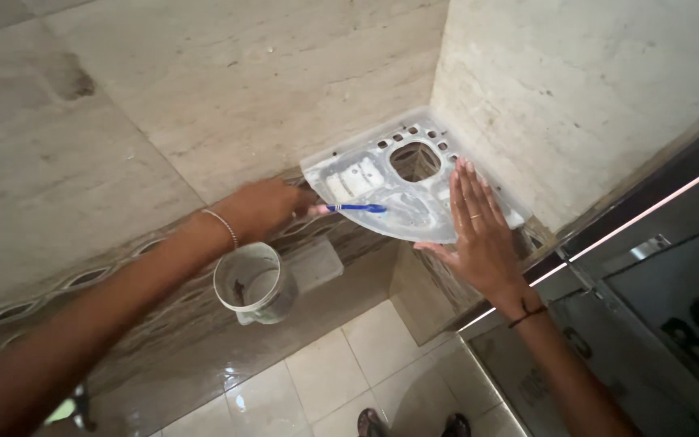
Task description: The person cleans a white plastic corner shower shelf by first rinsing it with water from a cup, then applying soap to a toothbrush and scrubbing the shelf's compartments and holes. The person repeatedly rinses the toothbrush and shelf during the process.
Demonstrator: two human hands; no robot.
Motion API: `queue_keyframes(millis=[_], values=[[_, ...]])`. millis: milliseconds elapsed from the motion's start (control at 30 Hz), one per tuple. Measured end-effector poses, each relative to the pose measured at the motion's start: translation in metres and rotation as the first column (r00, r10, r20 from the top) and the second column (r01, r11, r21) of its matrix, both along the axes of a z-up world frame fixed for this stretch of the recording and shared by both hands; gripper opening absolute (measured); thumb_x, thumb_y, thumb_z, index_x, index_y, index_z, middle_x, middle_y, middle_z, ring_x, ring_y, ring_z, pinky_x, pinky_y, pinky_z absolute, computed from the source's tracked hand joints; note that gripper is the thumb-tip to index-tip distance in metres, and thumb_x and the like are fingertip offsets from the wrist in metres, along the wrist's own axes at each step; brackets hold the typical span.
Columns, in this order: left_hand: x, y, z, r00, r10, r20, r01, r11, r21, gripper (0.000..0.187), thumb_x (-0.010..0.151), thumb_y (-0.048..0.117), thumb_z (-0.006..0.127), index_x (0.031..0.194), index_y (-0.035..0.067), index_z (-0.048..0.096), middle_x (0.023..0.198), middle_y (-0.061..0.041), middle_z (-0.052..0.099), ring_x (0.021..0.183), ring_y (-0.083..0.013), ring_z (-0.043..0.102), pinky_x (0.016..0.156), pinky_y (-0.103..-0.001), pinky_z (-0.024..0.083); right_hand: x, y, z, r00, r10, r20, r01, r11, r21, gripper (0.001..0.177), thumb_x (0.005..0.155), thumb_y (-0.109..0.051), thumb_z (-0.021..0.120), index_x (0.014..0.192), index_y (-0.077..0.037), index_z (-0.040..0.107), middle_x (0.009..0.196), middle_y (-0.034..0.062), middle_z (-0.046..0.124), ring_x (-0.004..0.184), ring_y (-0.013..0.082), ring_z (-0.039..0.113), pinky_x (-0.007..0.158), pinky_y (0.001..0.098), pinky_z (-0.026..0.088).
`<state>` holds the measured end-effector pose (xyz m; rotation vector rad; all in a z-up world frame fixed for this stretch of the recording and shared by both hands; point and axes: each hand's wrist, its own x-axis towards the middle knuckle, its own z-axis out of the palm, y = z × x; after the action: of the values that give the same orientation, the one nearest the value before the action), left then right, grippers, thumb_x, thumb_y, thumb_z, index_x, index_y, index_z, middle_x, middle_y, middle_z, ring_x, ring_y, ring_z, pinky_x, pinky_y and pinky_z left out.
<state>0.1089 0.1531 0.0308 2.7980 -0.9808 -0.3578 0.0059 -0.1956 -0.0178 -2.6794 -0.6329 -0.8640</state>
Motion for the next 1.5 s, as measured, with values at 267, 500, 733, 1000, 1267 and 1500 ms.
queue_keyframes(millis=[267, 500, 733, 1000, 1267, 1500], values=[[0.002, -0.059, 0.028, 0.976, -0.203, -0.080, 0.205, 0.978, 0.022, 0.031, 0.093, 0.033, 0.058, 0.113, 0.016, 0.074, 0.104, -0.015, 0.076, 0.097, -0.0347, 0.072, 0.085, -0.048, 0.055, 0.004, 0.002, 0.003, 0.999, -0.019, -0.035, 0.018, 0.999, -0.035, 0.120, 0.077, -0.063, 0.074, 0.158, 0.008, 0.021, 0.165, 0.0263, 0.026, 0.154, 0.0378, 0.027, 0.123, 0.0481, 0.030], [0.015, -0.040, 0.024, 0.970, -0.207, -0.126, 0.199, 0.977, -0.071, 0.034, 0.091, 0.034, 0.061, 0.112, 0.013, 0.077, 0.108, -0.016, 0.075, 0.102, -0.0345, 0.068, 0.084, -0.049, 0.051, 0.004, 0.002, 0.004, 1.000, -0.009, 0.001, 0.009, 0.998, -0.057, 0.118, 0.081, -0.065, 0.071, 0.159, 0.008, 0.022, 0.166, 0.0251, 0.027, 0.156, 0.0358, 0.028, 0.126, 0.0481, 0.029], [-0.010, -0.063, 0.039, 0.956, -0.169, -0.241, 0.187, 0.981, 0.054, 0.044, 0.103, 0.045, 0.049, 0.111, 0.008, 0.072, 0.106, -0.018, 0.075, 0.097, -0.0358, 0.070, 0.088, -0.046, 0.053, 0.005, -0.003, 0.002, 1.000, 0.012, 0.000, -0.012, 0.998, -0.059, 0.120, 0.078, -0.065, 0.072, 0.156, 0.011, 0.023, 0.164, 0.0280, 0.027, 0.154, 0.0381, 0.028, 0.124, 0.0494, 0.029], [0.001, -0.033, 0.016, 0.982, -0.182, 0.041, 0.180, 0.982, 0.059, 0.043, 0.100, 0.045, 0.051, 0.105, 0.012, 0.077, 0.100, -0.018, 0.073, 0.098, -0.0391, 0.068, 0.085, -0.049, 0.053, 0.007, -0.004, 0.007, 0.998, 0.033, -0.051, -0.035, 0.999, -0.025, 0.119, 0.077, -0.064, 0.072, 0.157, 0.009, 0.022, 0.164, 0.0268, 0.027, 0.154, 0.0370, 0.027, 0.123, 0.0488, 0.028], [-0.045, 0.008, 0.002, 0.961, 0.202, 0.190, -0.250, 0.928, 0.276, 0.042, 0.106, 0.047, 0.041, 0.116, 0.018, 0.071, 0.084, -0.011, 0.075, 0.076, -0.0296, 0.074, 0.066, -0.045, 0.058, 0.036, 0.018, 0.006, 0.982, 0.114, -0.153, -0.146, 0.965, -0.218, 0.114, 0.089, -0.072, 0.053, 0.158, 0.012, 0.018, 0.167, 0.0288, 0.019, 0.155, 0.0355, 0.014, 0.123, 0.0508, 0.013], [-0.030, -0.009, -0.013, 0.909, 0.244, 0.337, -0.289, 0.953, 0.089, 0.049, 0.106, 0.047, 0.043, 0.092, 0.013, 0.075, 0.081, -0.016, 0.073, 0.078, -0.0361, 0.073, 0.066, -0.049, 0.056, 0.067, 0.067, 0.004, 0.943, 0.101, -0.317, -0.180, 0.956, -0.231, 0.109, 0.088, -0.069, 0.056, 0.153, 0.011, 0.020, 0.163, 0.0263, 0.022, 0.155, 0.0333, 0.014, 0.125, 0.0473, 0.009]])
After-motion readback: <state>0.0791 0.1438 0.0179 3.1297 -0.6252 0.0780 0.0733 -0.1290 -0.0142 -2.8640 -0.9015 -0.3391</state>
